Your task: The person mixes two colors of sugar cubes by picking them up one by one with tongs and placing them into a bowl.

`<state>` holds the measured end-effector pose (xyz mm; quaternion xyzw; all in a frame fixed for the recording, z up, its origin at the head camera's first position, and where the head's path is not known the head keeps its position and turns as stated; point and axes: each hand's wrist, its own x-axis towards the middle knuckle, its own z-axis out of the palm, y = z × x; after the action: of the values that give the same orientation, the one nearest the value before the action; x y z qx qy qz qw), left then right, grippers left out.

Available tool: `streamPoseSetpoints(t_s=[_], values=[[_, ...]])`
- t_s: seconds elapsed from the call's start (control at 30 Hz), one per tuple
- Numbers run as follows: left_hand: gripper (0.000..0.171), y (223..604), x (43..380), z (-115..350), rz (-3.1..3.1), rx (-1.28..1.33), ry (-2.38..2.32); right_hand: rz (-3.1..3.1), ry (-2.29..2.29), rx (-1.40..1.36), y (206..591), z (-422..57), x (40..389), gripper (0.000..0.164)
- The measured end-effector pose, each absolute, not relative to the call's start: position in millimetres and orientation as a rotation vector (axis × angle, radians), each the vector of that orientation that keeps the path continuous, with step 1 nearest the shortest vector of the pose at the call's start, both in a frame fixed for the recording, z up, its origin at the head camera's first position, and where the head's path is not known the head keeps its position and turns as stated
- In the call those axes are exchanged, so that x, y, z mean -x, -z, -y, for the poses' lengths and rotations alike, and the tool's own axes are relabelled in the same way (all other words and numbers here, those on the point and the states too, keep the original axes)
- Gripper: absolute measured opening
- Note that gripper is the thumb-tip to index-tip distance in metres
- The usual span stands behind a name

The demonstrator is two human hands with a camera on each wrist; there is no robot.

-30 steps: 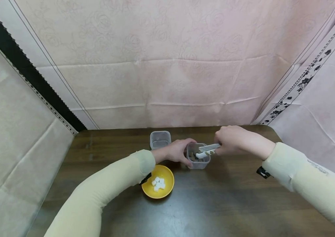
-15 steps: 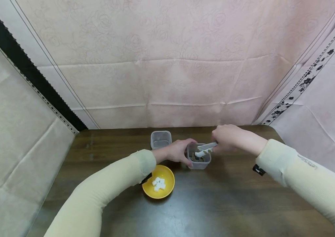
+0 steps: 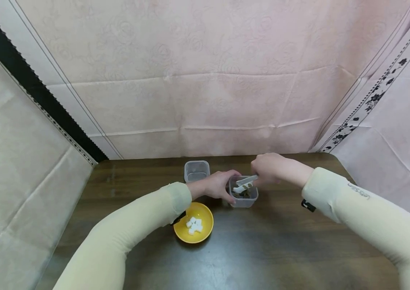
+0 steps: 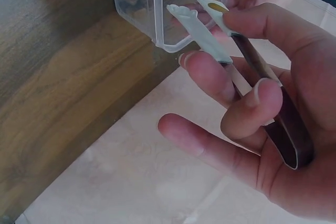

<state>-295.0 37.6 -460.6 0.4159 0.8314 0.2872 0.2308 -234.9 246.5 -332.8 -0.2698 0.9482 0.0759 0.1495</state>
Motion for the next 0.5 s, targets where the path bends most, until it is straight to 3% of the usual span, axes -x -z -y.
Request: streamPoseSetpoints(t_s=[0.5], values=[[0.085,448,286,-36,-2.297,-1.106,-0.769,-2.651,-0.215,0.71,345,-237,243,0.032]])
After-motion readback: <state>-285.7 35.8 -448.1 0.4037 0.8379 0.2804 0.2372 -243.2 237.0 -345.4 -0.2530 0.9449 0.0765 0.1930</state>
